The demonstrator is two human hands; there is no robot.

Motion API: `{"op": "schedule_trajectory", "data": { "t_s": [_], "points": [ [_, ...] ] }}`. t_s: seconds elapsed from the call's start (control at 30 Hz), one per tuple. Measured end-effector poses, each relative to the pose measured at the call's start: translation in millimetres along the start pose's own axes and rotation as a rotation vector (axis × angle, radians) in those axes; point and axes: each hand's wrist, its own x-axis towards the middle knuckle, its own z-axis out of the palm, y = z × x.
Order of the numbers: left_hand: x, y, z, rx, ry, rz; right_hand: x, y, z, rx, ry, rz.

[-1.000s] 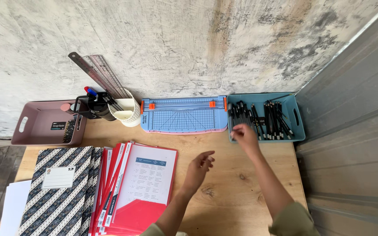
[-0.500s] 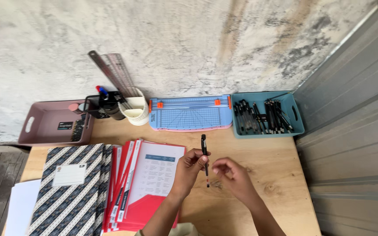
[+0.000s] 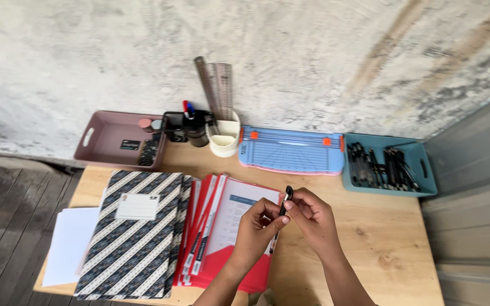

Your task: The person organizes stationery items on a wooden desk, handling several pens, a ruler, and a paper trimmer while placing them into containers.

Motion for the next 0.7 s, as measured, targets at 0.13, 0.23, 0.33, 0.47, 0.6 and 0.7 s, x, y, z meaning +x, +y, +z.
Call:
{"op": "schedule_trajectory", "data": {
  "t_s": [0.13,0.23,0.33,0.47,0.6,0.7],
  "points": [
    [-12.1,14.4,-32.3,-0.086,0.043,-0.136,8.6,2.4,37.1,-0.025,-0.011,0.051],
    [-19.4,19.9,-57.5,-0.156,0.063,-0.175,16.0,6.3,64.3,-0.014,-0.040,0.064],
    [-23.0,19.8,-80.2,-0.105,0.072,0.011,23.4,12.7,87.7,0.050,-0.040,0.096],
    [-28.0,31.2,-102.9,0.064,0.103,-0.086,32.7,24.3,105.0,0.041,-0.027,0.020],
    [-27.6,39.1,-118.6,0.132,0.071,-0.100,48.9,23.2,115.8,-0.022,0.013,0.038],
    [-23.9,35.4,-128.6,0.148,0.042,0.016,60.9,13.8,126.1,-0.032,0.052,0.008]
  ]
}}
